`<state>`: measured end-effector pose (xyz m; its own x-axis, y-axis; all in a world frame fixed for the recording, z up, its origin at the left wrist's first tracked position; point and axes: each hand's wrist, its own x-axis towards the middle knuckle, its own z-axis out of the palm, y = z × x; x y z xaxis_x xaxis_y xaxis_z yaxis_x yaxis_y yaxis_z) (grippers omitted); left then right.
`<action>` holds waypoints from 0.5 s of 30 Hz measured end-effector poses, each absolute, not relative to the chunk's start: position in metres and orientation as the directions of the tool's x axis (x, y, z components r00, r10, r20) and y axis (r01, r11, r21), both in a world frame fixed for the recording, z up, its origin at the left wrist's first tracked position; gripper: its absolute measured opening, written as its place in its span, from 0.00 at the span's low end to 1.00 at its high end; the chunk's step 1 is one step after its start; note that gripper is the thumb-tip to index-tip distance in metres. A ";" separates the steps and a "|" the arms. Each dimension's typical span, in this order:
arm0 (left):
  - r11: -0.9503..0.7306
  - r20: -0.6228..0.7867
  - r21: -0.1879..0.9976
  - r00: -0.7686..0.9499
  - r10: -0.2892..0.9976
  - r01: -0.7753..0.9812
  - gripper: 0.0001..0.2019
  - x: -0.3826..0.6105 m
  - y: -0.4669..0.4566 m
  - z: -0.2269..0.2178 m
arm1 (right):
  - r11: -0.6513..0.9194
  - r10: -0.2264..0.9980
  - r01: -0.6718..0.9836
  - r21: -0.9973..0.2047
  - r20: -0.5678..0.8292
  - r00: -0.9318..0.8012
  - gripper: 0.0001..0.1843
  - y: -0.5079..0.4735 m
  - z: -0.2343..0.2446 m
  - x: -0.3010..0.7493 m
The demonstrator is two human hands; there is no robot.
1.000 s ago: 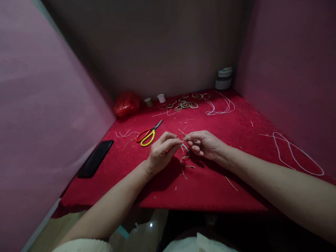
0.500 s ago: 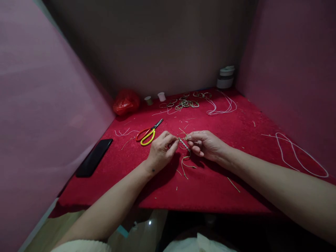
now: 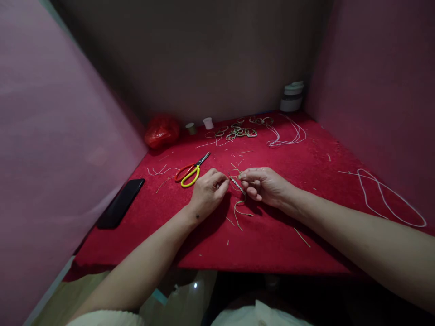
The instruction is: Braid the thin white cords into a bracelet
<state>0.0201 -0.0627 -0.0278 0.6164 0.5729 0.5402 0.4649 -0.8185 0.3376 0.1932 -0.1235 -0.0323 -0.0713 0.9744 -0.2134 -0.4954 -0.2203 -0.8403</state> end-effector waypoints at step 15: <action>-0.884 0.589 0.282 0.660 0.466 0.372 0.04 0.024 -0.068 -0.028 | -0.187 0.982 -0.437 -0.880 -0.179 -0.059 0.05 -0.125 -0.034 0.190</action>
